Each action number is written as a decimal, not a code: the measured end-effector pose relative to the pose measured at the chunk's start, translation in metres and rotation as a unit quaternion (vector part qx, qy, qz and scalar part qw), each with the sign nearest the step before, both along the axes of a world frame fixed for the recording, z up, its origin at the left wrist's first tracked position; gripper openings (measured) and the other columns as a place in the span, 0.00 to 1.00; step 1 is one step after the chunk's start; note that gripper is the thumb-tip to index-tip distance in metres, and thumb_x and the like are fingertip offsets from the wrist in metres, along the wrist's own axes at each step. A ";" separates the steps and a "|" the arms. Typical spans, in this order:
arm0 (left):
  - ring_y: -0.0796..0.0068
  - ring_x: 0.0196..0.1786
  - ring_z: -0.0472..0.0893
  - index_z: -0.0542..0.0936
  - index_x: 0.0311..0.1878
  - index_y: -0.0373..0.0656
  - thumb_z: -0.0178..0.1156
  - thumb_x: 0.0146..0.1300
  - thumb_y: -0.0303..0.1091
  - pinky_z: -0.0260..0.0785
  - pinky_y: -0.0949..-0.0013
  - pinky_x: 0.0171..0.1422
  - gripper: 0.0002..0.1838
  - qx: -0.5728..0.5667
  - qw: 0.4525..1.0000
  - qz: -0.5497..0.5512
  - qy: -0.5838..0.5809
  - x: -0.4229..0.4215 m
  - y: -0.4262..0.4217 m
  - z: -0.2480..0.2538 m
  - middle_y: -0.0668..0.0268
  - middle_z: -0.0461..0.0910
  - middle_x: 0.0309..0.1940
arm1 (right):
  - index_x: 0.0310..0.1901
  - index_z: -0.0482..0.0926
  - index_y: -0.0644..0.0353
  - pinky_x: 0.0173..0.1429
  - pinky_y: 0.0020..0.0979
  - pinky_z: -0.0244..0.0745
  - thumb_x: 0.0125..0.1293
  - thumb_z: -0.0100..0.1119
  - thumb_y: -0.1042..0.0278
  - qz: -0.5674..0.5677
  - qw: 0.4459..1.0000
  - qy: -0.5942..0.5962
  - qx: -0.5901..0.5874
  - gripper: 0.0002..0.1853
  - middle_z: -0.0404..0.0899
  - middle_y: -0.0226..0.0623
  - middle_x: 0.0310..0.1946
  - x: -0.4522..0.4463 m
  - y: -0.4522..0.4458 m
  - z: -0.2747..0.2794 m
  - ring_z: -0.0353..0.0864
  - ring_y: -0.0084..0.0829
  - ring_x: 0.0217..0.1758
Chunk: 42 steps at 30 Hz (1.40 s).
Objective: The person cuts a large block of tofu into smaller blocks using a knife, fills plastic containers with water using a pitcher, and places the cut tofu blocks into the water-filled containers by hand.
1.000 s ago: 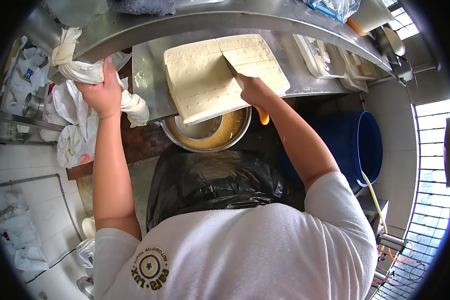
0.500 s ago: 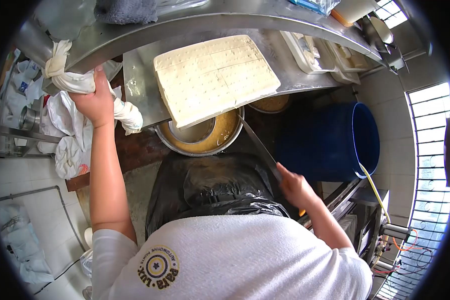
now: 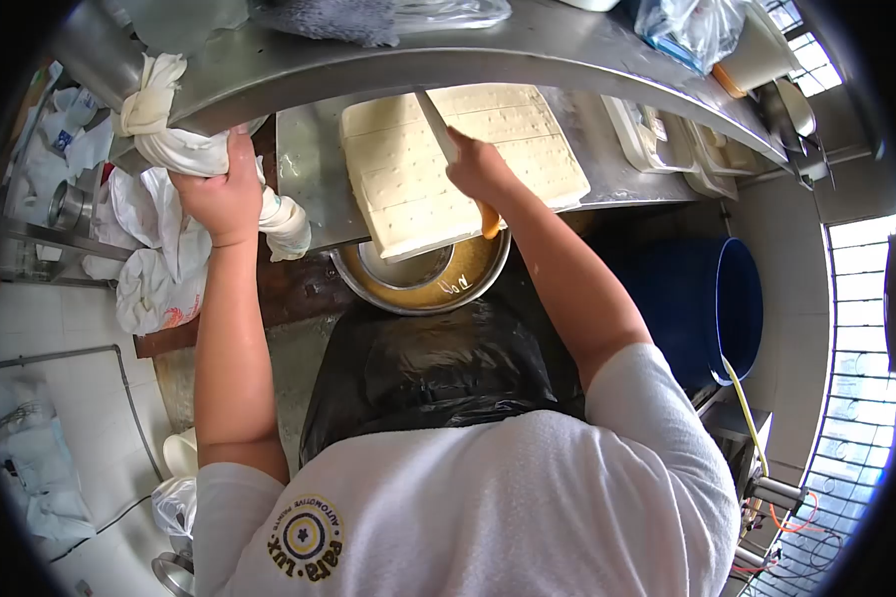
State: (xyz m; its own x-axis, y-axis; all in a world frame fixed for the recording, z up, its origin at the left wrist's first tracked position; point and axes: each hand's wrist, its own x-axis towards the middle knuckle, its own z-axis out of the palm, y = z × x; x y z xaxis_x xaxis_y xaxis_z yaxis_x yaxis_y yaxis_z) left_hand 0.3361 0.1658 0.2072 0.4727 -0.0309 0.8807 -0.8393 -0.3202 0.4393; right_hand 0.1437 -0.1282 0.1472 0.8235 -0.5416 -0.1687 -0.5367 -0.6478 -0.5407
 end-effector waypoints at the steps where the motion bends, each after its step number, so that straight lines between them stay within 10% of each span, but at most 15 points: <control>1: 0.55 0.49 0.86 0.83 0.51 0.34 0.76 0.61 0.35 0.75 0.58 0.58 0.20 0.005 1.000 0.003 0.001 0.002 0.001 0.000 0.55 0.85 0.49 | 0.81 0.63 0.52 0.42 0.41 0.85 0.60 0.52 0.72 0.009 1.000 -0.022 -0.005 0.42 0.87 0.58 0.41 0.019 -0.006 -0.005 0.89 0.45 0.36; 13: 0.56 0.51 0.86 0.88 0.49 0.37 0.72 0.65 0.31 0.74 0.57 0.61 0.12 -0.039 0.998 -0.018 -0.055 -0.006 -0.006 0.012 0.58 0.89 0.48 | 0.79 0.64 0.55 0.41 0.40 0.86 0.55 0.53 0.78 0.047 0.994 0.070 -0.073 0.44 0.87 0.58 0.40 0.051 -0.001 0.001 0.90 0.45 0.36; 19: 0.53 0.48 0.86 0.79 0.55 0.32 0.78 0.60 0.38 0.77 0.57 0.55 0.28 -0.009 1.000 -0.018 -0.003 0.006 0.002 -0.006 0.52 0.84 0.48 | 0.74 0.69 0.56 0.58 0.52 0.80 0.61 0.53 0.74 0.025 0.998 0.059 -0.022 0.35 0.85 0.64 0.46 -0.073 0.056 0.001 0.86 0.61 0.51; 30: 0.62 0.44 0.86 0.73 0.55 0.29 0.79 0.59 0.41 0.78 0.62 0.52 0.32 -0.072 0.995 -0.025 0.060 -0.015 -0.006 0.010 0.55 0.85 0.44 | 0.80 0.62 0.57 0.55 0.50 0.81 0.66 0.59 0.70 -0.016 0.985 0.161 0.064 0.39 0.84 0.54 0.42 -0.353 0.182 0.054 0.86 0.52 0.48; 42: 0.55 0.47 0.86 0.75 0.56 0.30 0.80 0.57 0.40 0.77 0.59 0.56 0.33 -0.028 0.998 -0.037 0.029 0.004 0.003 -0.001 0.52 0.83 0.47 | 0.79 0.66 0.53 0.50 0.43 0.83 0.64 0.58 0.68 0.015 0.999 -0.036 -0.032 0.39 0.86 0.60 0.42 -0.045 0.080 -0.006 0.89 0.49 0.44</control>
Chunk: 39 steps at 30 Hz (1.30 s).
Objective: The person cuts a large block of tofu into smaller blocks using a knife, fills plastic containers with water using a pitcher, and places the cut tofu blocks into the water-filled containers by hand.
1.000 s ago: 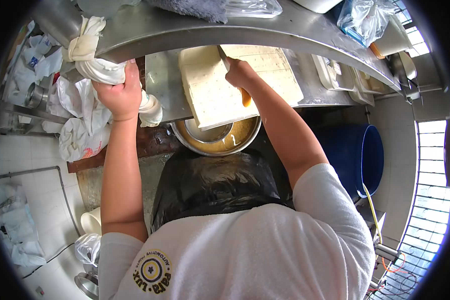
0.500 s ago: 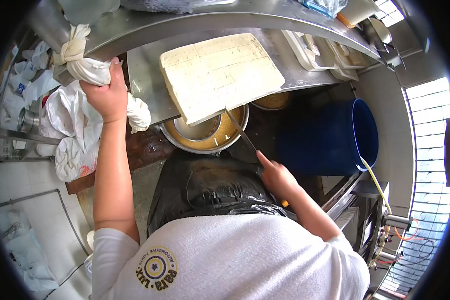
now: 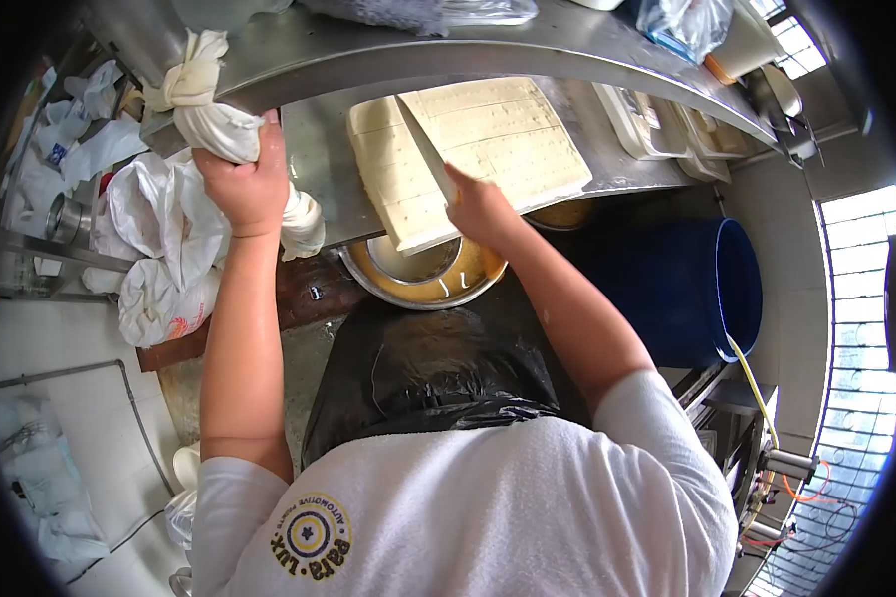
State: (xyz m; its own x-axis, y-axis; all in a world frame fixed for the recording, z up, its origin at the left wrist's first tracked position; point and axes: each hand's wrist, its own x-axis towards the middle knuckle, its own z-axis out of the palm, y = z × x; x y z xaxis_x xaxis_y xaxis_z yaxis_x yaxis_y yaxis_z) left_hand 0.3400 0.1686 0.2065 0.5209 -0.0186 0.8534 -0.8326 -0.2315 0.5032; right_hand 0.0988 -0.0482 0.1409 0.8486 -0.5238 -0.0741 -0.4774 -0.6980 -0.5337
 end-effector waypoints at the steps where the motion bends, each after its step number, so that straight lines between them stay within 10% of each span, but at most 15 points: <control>1: 0.55 0.47 0.86 0.75 0.56 0.31 0.80 0.57 0.40 0.77 0.60 0.56 0.32 0.012 1.000 0.006 -0.016 0.001 0.000 -0.002 0.52 0.83 0.47 | 0.79 0.66 0.53 0.51 0.43 0.83 0.63 0.58 0.67 -0.009 0.999 0.001 0.053 0.39 0.87 0.59 0.42 0.029 -0.007 0.006 0.89 0.49 0.44; 15: 0.51 0.50 0.83 0.85 0.49 0.35 0.75 0.62 0.32 0.74 0.55 0.58 0.15 0.011 0.999 0.000 -0.047 -0.003 -0.001 0.002 0.55 0.85 0.49 | 0.79 0.65 0.56 0.47 0.40 0.85 0.54 0.51 0.78 0.014 0.996 0.083 -0.001 0.44 0.87 0.58 0.44 0.142 -0.022 0.013 0.90 0.47 0.43; 18: 0.50 0.44 0.86 0.77 0.54 0.33 0.80 0.56 0.40 0.77 0.55 0.51 0.30 0.034 0.999 0.020 -0.037 0.005 0.001 -0.007 0.52 0.82 0.45 | 0.72 0.72 0.60 0.56 0.45 0.83 0.57 0.52 0.76 0.048 0.995 0.082 -0.020 0.36 0.86 0.62 0.46 0.102 -0.007 0.008 0.88 0.54 0.49; 27: 0.51 0.36 0.87 0.74 0.46 0.32 0.81 0.56 0.49 0.79 0.56 0.45 0.33 -0.009 0.999 0.026 0.020 -0.006 -0.001 0.000 0.52 0.86 0.35 | 0.79 0.60 0.60 0.53 0.52 0.82 0.63 0.52 0.74 0.035 0.988 0.142 0.038 0.39 0.85 0.60 0.37 -0.142 0.103 0.035 0.86 0.58 0.42; 32: 0.54 0.43 0.87 0.77 0.49 0.30 0.81 0.57 0.49 0.78 0.57 0.51 0.33 -0.012 0.999 0.005 0.032 -0.005 -0.001 -0.001 0.51 0.85 0.42 | 0.79 0.64 0.53 0.55 0.48 0.81 0.68 0.56 0.70 0.016 0.963 0.257 0.085 0.36 0.85 0.53 0.46 -0.289 0.123 0.093 0.86 0.54 0.47; 39: 0.57 0.46 0.87 0.86 0.47 0.33 0.76 0.63 0.42 0.76 0.56 0.54 0.21 0.020 1.000 0.005 0.013 -0.018 -0.004 0.011 0.54 0.89 0.44 | 0.77 0.68 0.54 0.47 0.46 0.81 0.62 0.62 0.78 -0.043 0.995 0.079 0.046 0.39 0.83 0.48 0.37 -0.311 0.076 0.065 0.86 0.51 0.40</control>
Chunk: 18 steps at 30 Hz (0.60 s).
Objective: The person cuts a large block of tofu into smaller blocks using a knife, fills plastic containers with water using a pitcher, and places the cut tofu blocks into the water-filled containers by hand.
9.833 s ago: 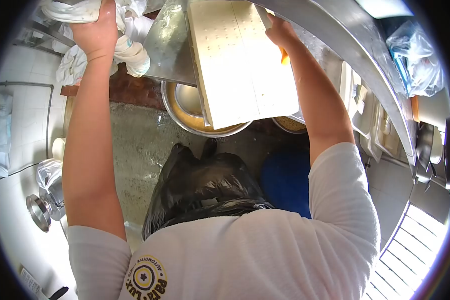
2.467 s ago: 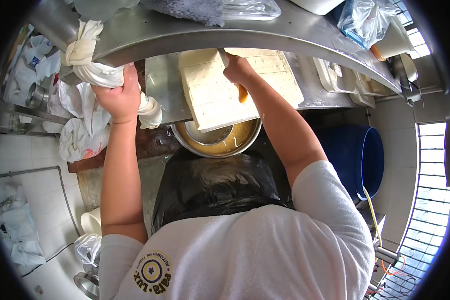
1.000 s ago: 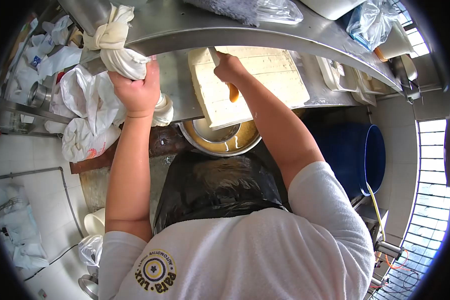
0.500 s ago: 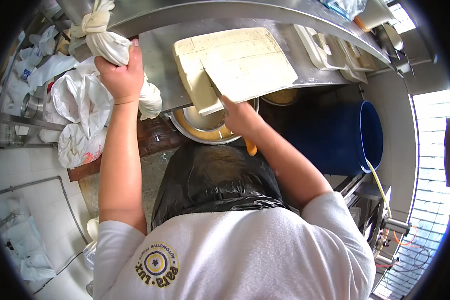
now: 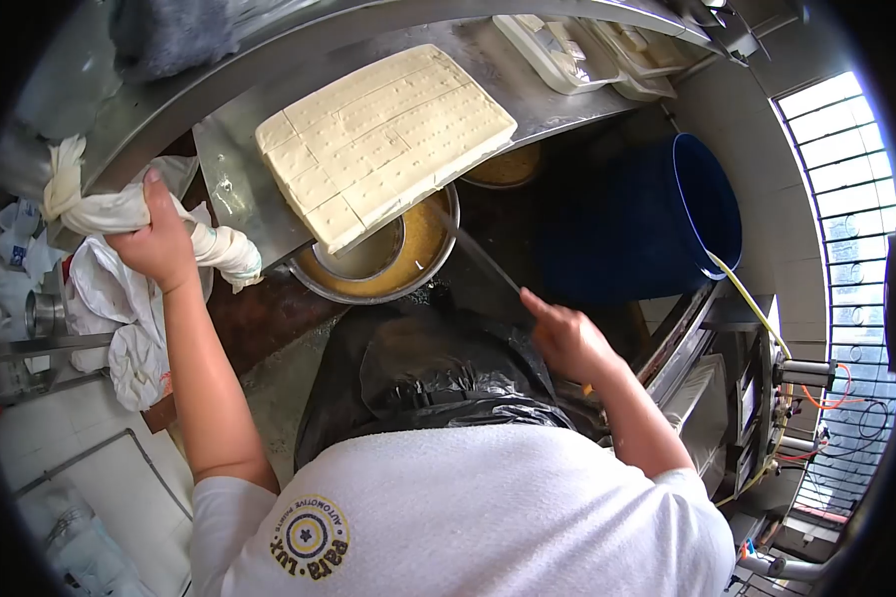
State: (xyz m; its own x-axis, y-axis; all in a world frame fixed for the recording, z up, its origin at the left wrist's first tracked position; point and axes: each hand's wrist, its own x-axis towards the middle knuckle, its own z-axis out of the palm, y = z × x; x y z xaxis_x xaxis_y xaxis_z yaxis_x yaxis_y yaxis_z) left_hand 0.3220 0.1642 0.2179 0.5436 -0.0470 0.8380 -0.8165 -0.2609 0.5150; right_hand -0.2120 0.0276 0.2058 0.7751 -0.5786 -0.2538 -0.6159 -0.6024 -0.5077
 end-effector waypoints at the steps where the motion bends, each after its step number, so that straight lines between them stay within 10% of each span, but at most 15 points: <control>1: 0.57 0.47 0.87 0.86 0.46 0.32 0.76 0.64 0.43 0.76 0.56 0.55 0.21 0.003 1.000 0.009 0.018 -0.003 -0.001 0.001 0.53 0.89 0.45 | 0.77 0.68 0.55 0.47 0.46 0.82 0.61 0.63 0.78 -0.003 0.999 -0.037 -0.010 0.39 0.83 0.49 0.37 0.012 -0.019 -0.008 0.86 0.51 0.39; 18: 0.58 0.50 0.88 0.87 0.50 0.33 0.73 0.65 0.36 0.76 0.58 0.58 0.16 -0.027 0.994 0.106 -0.015 -0.008 -0.021 0.003 0.55 0.90 0.51 | 0.77 0.69 0.49 0.56 0.43 0.82 0.62 0.60 0.69 0.033 0.996 -0.040 -0.077 0.38 0.87 0.55 0.46 0.292 -0.299 -0.063 0.89 0.50 0.49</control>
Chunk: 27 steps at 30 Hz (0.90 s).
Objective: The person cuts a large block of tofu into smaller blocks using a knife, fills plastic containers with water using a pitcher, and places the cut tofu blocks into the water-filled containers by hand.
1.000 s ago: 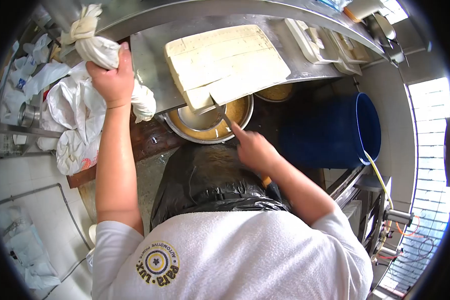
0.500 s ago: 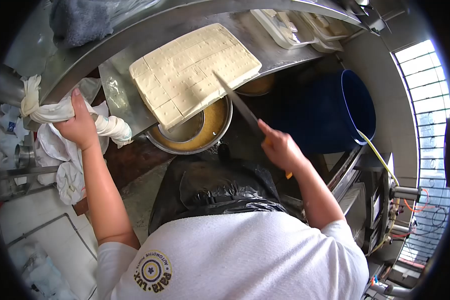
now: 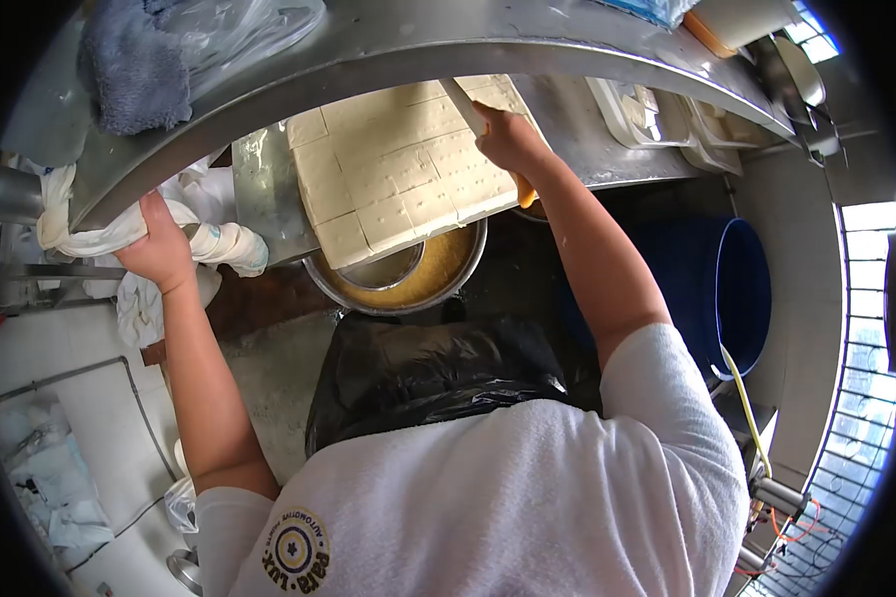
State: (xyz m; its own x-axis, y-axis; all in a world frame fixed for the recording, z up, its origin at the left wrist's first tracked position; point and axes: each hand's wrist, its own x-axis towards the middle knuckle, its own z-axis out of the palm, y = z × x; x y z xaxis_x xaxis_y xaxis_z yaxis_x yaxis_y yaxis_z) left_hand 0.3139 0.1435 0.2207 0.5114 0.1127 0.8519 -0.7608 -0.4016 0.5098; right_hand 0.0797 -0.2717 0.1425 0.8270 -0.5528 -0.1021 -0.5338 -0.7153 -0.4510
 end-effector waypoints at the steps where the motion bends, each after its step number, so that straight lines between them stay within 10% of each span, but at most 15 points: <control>1: 0.58 0.50 0.88 0.87 0.50 0.33 0.73 0.65 0.36 0.76 0.58 0.58 0.16 0.003 1.000 0.006 0.000 0.001 0.000 -0.001 0.55 0.90 0.51 | 0.78 0.68 0.49 0.56 0.43 0.82 0.62 0.59 0.69 0.014 1.000 -0.005 -0.005 0.39 0.87 0.56 0.46 0.013 -0.007 -0.004 0.89 0.50 0.49; 20: 0.54 0.51 0.86 0.87 0.51 0.35 0.71 0.66 0.36 0.75 0.57 0.59 0.16 0.063 0.997 0.039 -0.035 0.010 0.006 -0.003 0.54 0.88 0.51 | 0.78 0.68 0.53 0.43 0.41 0.84 0.56 0.54 0.76 0.080 0.980 0.178 -0.033 0.42 0.88 0.55 0.34 0.010 0.010 0.031 0.89 0.44 0.36; 22: 0.53 0.50 0.87 0.87 0.51 0.35 0.71 0.66 0.36 0.75 0.57 0.58 0.16 0.045 0.998 0.023 -0.043 0.006 0.005 -0.001 0.54 0.89 0.50 | 0.73 0.73 0.54 0.54 0.46 0.82 0.56 0.58 0.75 0.055 0.983 0.173 0.004 0.38 0.87 0.54 0.46 -0.017 0.026 0.036 0.87 0.52 0.50; 27: 0.56 0.48 0.88 0.86 0.49 0.33 0.71 0.65 0.36 0.75 0.57 0.58 0.16 0.028 0.999 0.018 0.028 0.002 0.006 -0.001 0.56 0.90 0.47 | 0.71 0.73 0.62 0.54 0.48 0.81 0.58 0.53 0.78 0.108 0.994 -0.005 -0.012 0.34 0.85 0.63 0.44 -0.122 0.053 0.008 0.87 0.57 0.47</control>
